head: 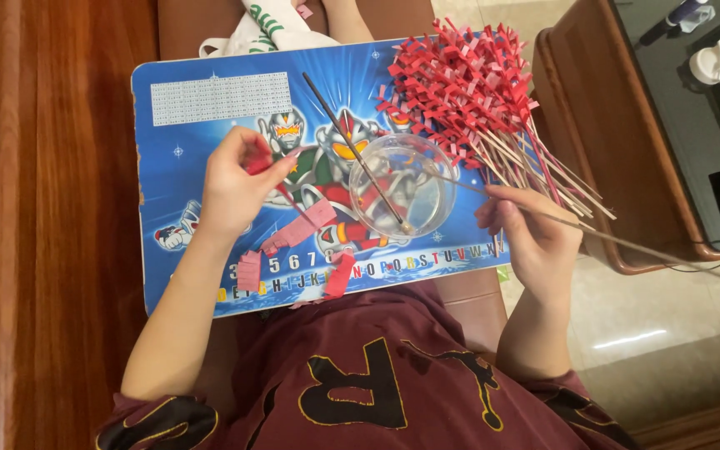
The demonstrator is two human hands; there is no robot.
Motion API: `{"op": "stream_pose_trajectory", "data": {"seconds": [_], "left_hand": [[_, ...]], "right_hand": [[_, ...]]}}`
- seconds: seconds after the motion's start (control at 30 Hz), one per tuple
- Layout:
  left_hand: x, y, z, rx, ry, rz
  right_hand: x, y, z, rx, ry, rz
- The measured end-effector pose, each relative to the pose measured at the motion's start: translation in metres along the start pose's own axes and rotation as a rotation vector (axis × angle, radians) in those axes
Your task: Making decorative flowers by winding red paper strips onto wooden sticks.
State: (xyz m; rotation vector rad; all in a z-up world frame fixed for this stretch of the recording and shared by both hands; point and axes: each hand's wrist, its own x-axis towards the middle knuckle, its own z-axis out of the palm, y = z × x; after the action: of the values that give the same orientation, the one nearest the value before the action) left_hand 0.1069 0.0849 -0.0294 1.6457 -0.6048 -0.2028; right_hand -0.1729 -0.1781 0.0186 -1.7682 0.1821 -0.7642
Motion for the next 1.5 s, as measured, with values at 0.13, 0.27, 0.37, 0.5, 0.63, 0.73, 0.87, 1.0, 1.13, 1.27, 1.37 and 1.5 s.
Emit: {"op": "stream_pose_trajectory", "data": {"seconds": [0.13, 0.27, 0.37, 0.5, 0.63, 0.73, 0.87, 1.0, 1.13, 1.27, 1.37, 1.5], "left_hand": [[0.002, -0.008, -0.007, -0.12, -0.01, -0.113], [0.002, -0.001, -0.015, -0.023, 0.002, -0.076], [0.008, -0.002, -0.018, -0.034, -0.022, -0.044], [0.008, -0.009, -0.028, -0.172, -0.077, -0.044], [0.003, 0.014, -0.04, -0.175, -0.029, -0.025], [-0.004, 0.03, -0.044, -0.175, -0.113, 0.108], [-0.015, 0.042, -0.037, -0.301, -0.133, 0.063], [-0.026, 0.065, -0.022, -0.566, -0.083, 0.014], [-0.032, 0.061, -0.015, -0.751, -0.111, 0.022], [-0.039, 0.068, -0.019, -0.862, -0.129, -0.048], [-0.04, 0.057, -0.022, -0.705, -0.009, -0.014], [-0.03, 0.024, -0.04, -0.856, 0.212, 0.083]], "right_hand": [[0.002, -0.001, -0.002, -0.07, 0.009, -0.001], [0.001, -0.001, -0.005, -0.021, 0.02, 0.002], [0.001, 0.003, -0.012, -0.026, 0.028, -0.013], [-0.007, 0.018, -0.02, -0.157, 0.067, -0.132], [-0.002, 0.009, -0.003, -0.031, 0.03, -0.133], [0.001, -0.002, 0.02, 0.033, 0.04, -0.095], [0.007, 0.006, 0.054, 0.028, -0.067, -0.119], [0.034, 0.0, 0.106, -0.417, -0.243, -0.424], [0.057, -0.009, 0.15, -0.579, -0.303, -0.679], [0.061, -0.015, 0.173, -0.619, -0.309, -0.821], [0.058, -0.015, 0.177, -0.629, -0.318, -0.832], [0.055, -0.01, 0.173, -0.617, -0.371, -0.782]]}}
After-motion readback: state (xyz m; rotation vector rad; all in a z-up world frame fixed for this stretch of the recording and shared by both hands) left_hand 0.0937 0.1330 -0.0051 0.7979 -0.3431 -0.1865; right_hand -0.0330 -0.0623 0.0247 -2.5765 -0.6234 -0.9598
